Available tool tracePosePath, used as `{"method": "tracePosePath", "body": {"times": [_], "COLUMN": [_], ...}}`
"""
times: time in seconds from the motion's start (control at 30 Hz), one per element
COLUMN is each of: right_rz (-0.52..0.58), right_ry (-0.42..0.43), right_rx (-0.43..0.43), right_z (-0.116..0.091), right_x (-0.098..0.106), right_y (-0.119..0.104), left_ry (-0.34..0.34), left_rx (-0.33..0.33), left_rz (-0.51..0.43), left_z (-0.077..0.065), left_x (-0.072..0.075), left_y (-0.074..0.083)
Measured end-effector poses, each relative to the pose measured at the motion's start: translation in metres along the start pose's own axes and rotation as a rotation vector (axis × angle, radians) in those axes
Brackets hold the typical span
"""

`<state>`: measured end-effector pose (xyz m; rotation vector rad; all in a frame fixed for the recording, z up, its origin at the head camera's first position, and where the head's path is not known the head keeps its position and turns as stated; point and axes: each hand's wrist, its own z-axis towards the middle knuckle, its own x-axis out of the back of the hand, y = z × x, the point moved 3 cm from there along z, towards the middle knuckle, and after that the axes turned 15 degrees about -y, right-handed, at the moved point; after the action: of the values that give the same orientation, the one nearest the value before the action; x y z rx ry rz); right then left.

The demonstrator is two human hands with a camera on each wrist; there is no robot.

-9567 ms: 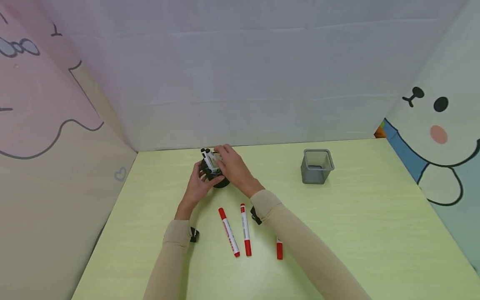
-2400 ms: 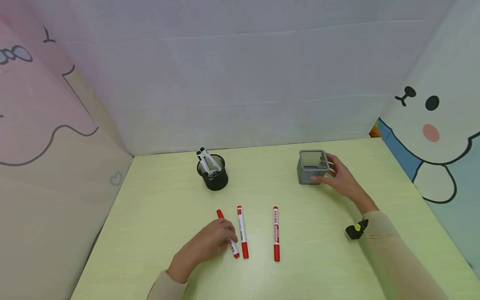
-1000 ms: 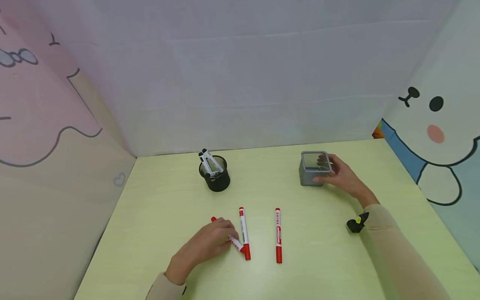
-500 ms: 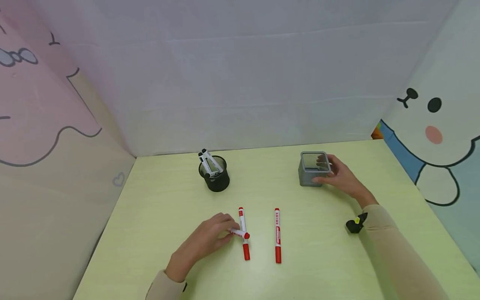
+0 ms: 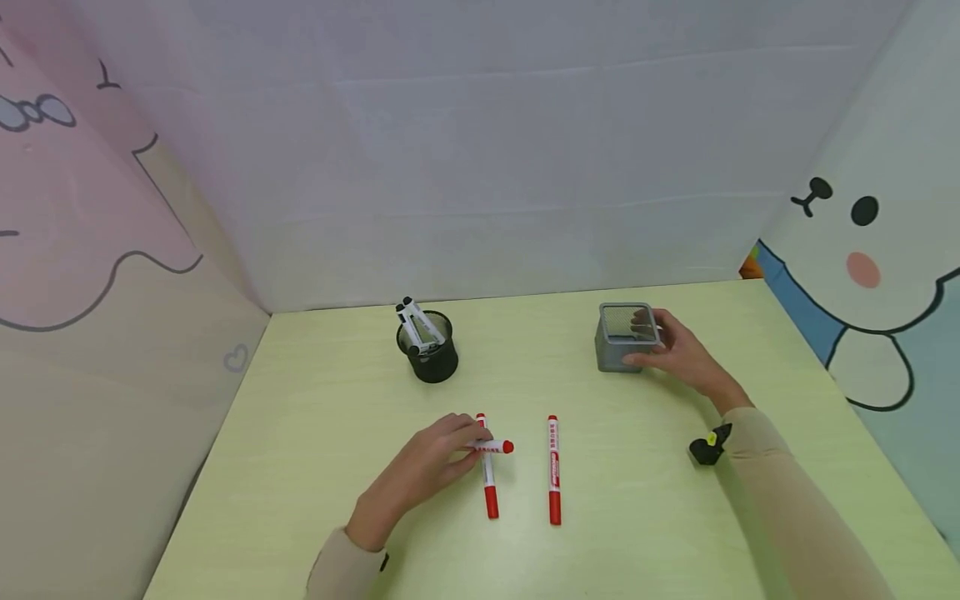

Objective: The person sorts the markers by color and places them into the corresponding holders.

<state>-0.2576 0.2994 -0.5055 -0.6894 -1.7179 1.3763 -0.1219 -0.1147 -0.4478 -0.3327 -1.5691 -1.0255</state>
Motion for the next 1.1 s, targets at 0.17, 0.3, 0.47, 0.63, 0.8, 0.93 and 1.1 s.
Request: {"method": "tracePosePath", "body": {"times": [0.17, 0.3, 0.47, 0.63, 0.8, 0.93, 1.1], "right_rz": [-0.013, -0.014, -0.017, -0.005, 0.0, 0.0, 0.006], "right_ry": [0.003, 0.004, 0.002, -0.005, -0.002, 0.0, -0.003], "right_rx": [-0.004, -0.008, -0.001, 0.003, -0.002, -0.004, 0.01], "right_z": [0.001, 0.001, 0.001, 0.001, 0.0, 0.0, 0.001], "right_x": [0.0, 0.001, 0.001, 0.001, 0.001, 0.0, 0.0], "right_y": [0.0, 0.001, 0.001, 0.002, 0.001, 0.001, 0.0], "left_ry": [0.011, 0.035, 0.074, 0.106, 0.127, 0.147, 0.188], "left_rx": [0.006, -0.006, -0.03, -0.045, -0.045, -0.035, -0.053], "left_rz": [-0.01, -0.035, -0.035, -0.086, -0.133, -0.169, -0.167], "left_z": [0.008, 0.015, 0.023, 0.031, 0.038, 0.044, 0.055], "left_x": [0.002, 0.003, 0.004, 0.005, 0.007, 0.009, 0.011], "left_y": [0.002, 0.002, 0.002, 0.002, 0.003, 0.003, 0.004]}}
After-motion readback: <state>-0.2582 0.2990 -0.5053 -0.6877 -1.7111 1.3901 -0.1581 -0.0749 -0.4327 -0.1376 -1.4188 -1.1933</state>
